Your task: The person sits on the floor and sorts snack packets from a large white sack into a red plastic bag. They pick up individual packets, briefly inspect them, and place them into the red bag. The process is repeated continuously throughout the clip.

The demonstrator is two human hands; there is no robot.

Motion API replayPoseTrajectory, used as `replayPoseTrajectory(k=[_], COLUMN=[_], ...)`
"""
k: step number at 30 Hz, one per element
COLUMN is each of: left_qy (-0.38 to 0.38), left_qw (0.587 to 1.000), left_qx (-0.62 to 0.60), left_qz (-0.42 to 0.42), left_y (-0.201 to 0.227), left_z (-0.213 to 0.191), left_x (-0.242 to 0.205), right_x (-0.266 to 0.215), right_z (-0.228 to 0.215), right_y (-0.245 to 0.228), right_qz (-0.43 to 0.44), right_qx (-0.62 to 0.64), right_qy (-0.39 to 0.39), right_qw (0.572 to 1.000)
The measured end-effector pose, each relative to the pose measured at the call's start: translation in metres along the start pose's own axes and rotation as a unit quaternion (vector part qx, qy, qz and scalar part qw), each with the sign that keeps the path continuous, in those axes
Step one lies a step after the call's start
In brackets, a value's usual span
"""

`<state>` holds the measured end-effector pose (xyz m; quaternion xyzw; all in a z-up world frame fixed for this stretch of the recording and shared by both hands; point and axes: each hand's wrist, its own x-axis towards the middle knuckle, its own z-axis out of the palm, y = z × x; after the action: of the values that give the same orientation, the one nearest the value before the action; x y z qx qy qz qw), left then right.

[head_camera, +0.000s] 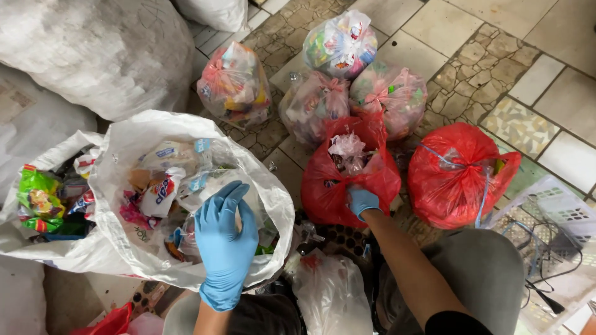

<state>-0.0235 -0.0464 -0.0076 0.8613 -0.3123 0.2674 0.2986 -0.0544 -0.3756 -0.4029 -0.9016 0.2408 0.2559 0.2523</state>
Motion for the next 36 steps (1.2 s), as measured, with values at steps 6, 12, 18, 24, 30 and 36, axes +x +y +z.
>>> replayPoseTrajectory(k=[6, 12, 18, 24, 30, 36], left_qy=[-0.008, -0.008, 0.022, 0.016, 0.021, -0.032], left_qw=[1.0, 1.0, 0.999, 1.0, 0.999, 0.985], left_qx=[-0.008, -0.003, 0.018, 0.007, -0.02, -0.165], left_qz=[-0.008, -0.02, 0.024, 0.003, 0.025, 0.035], left_y=[0.002, 0.003, 0.016, 0.016, 0.028, 0.081], left_z=[-0.004, -0.004, -0.008, -0.012, -0.023, -0.036], left_x=[0.002, -0.002, 0.009, 0.009, 0.013, 0.024], right_x=[0.009, -0.053, -0.036, -0.06, -0.173, -0.259], right_z=[0.006, -0.075, -0.118, -0.181, -0.257, -0.273], right_y=[-0.003, -0.034, 0.004, 0.017, -0.064, -0.125], right_qz=[-0.016, -0.01, -0.01, -0.064, -0.17, -0.296], right_qx=[-0.09, -0.057, -0.025, 0.016, 0.394, 0.478], right_qy=[0.1, -0.014, 0.017, 0.14, 0.118, 0.077], right_qw=[0.991, 0.998, 1.0, 0.988, 0.896, 0.823])
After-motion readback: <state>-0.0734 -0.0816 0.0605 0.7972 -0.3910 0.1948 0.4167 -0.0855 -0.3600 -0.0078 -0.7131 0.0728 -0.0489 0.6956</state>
